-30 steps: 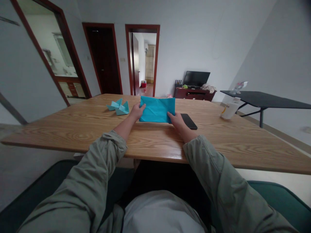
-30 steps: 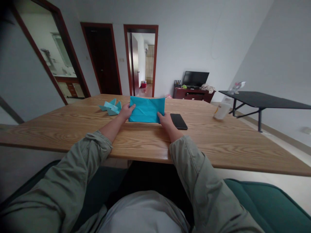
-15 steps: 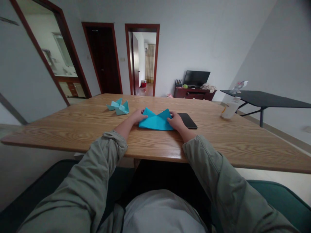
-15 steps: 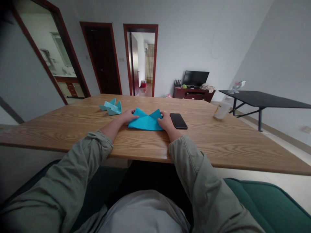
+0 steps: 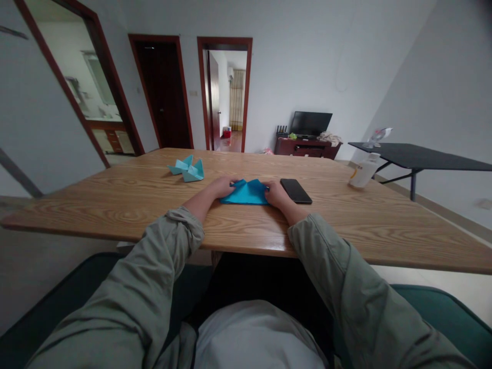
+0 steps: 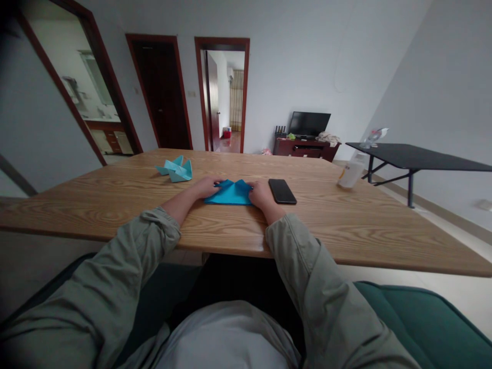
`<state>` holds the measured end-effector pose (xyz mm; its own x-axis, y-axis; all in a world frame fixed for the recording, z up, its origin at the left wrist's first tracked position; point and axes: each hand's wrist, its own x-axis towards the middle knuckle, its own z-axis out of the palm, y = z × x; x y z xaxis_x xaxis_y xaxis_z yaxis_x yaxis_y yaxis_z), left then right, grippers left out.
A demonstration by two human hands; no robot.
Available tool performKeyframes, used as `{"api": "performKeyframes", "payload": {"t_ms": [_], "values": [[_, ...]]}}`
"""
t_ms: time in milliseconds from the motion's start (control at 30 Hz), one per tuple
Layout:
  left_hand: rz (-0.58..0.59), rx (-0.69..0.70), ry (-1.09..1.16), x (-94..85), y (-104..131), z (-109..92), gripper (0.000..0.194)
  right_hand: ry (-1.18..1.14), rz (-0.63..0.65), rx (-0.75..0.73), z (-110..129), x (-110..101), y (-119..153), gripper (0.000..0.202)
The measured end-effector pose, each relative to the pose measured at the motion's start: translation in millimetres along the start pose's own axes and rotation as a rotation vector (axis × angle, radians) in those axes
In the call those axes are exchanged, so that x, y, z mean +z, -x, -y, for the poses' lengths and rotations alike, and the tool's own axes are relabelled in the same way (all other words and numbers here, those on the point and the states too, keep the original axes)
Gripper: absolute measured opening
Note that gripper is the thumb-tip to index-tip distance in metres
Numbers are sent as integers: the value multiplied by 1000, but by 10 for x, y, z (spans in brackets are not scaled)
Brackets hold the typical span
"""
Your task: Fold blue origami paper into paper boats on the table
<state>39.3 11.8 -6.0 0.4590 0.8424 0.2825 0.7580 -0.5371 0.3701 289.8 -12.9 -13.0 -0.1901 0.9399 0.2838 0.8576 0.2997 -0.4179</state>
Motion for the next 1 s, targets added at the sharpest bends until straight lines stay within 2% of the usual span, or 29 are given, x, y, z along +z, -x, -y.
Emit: {"api": "performKeyframes", "payload": {"t_ms": [133, 333, 733, 833, 933, 1000], "values": [[138, -24, -20, 23, 11, -65, 50, 98, 56, -109, -20, 36, -1, 45], [274, 87, -27, 11, 19, -101, 56, 121, 122, -182, 3, 62, 16, 43], [335, 166, -149, -7, 19, -211, 50, 153, 218, -292, 99, 10, 37, 40], [320, 157, -185, -12, 24, -276, 46, 138, 238, -327, 115, -11, 47, 39], [356, 137, -160, -44, 45, -353, 43, 124, 274, -356, 121, -44, 61, 40], [395, 120, -144, -75, 65, -393, 50, 110, 298, -345, 120, -65, 71, 43]]}}
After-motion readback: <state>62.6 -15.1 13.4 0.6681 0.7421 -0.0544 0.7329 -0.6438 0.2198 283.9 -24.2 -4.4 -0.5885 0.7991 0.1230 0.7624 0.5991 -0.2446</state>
